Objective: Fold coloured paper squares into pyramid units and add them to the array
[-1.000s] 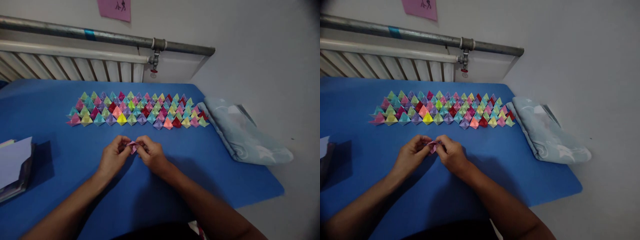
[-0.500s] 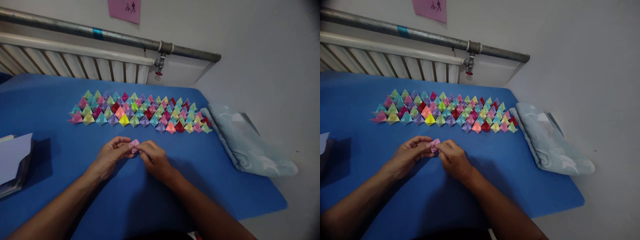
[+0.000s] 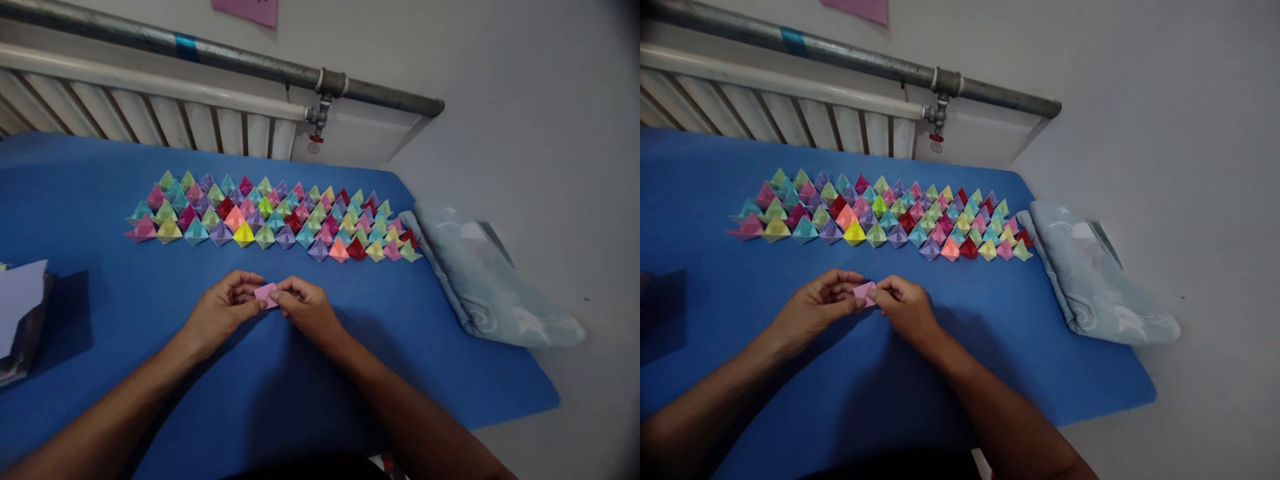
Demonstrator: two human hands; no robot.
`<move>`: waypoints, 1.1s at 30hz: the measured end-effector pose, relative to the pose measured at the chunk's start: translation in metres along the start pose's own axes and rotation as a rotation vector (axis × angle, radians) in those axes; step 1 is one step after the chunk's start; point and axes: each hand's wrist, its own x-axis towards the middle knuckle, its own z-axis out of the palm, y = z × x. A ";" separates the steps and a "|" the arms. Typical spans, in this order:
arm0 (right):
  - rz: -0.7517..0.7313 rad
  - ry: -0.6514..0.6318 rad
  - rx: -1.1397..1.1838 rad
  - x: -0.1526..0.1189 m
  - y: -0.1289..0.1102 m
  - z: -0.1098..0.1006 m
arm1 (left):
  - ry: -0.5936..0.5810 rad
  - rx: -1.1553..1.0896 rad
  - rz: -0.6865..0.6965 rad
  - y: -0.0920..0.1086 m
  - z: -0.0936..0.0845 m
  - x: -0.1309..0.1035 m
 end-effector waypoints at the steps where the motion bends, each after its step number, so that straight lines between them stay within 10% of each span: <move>1: -0.003 0.004 -0.009 0.000 0.001 0.000 | -0.008 0.001 -0.002 0.000 0.000 0.000; 33: 0.016 -0.108 -0.002 -0.005 0.000 -0.003 | -0.118 0.088 -0.073 0.009 -0.002 -0.002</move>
